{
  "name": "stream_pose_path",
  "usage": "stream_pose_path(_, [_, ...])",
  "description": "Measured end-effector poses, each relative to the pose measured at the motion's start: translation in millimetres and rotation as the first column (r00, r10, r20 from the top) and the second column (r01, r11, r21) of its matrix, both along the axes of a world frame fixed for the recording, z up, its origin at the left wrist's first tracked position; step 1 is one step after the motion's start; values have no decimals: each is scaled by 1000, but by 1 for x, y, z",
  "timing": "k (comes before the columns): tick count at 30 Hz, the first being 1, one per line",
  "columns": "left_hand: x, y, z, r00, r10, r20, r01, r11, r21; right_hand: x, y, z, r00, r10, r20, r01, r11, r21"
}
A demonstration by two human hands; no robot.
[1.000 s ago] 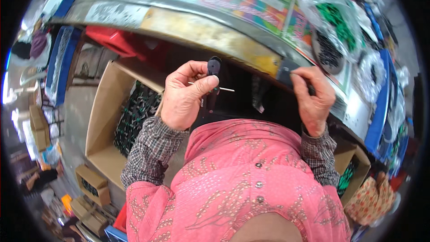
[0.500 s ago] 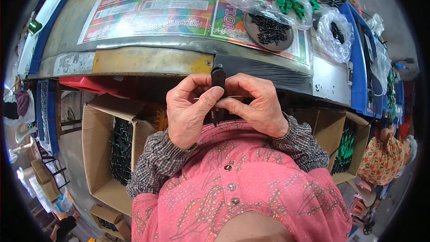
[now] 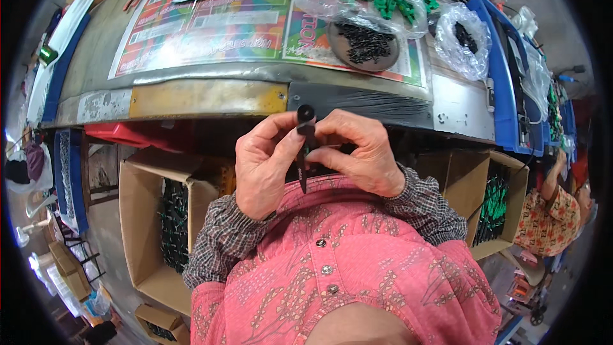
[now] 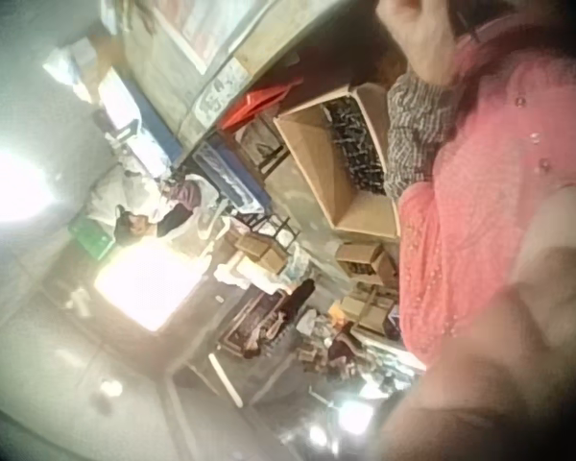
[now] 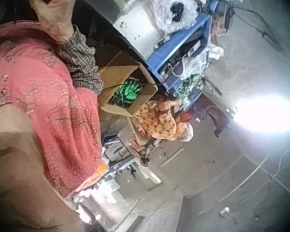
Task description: The person assembles small green and black plastic housings by hand, inserting metal pins into them.
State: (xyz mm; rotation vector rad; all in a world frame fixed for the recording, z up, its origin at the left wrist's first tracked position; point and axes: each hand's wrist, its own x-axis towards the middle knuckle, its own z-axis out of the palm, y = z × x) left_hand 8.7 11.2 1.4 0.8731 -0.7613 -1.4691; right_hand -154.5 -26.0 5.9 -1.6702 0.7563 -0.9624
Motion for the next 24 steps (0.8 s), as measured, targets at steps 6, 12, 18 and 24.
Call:
stream_pose_path(6, [-3,-1,2,996,-66,54,65,998,15,-11,-1,3,999,-16,-49,10,993,-121])
stream_pose_path(12, [-12,-6,5,986,-75,148,83,995,-49,-43,-12,18,983,-61,-172,28,981,-190])
stream_pose_path(18, [-19,-12,1,982,-141,127,145,989,-25,-100,-42,37,876,-419,-237,296,857,-422])
stream_pose_path(24, [-28,-13,6,982,-119,148,120,993,5,-174,-96,44,601,-746,-288,431,606,-669])
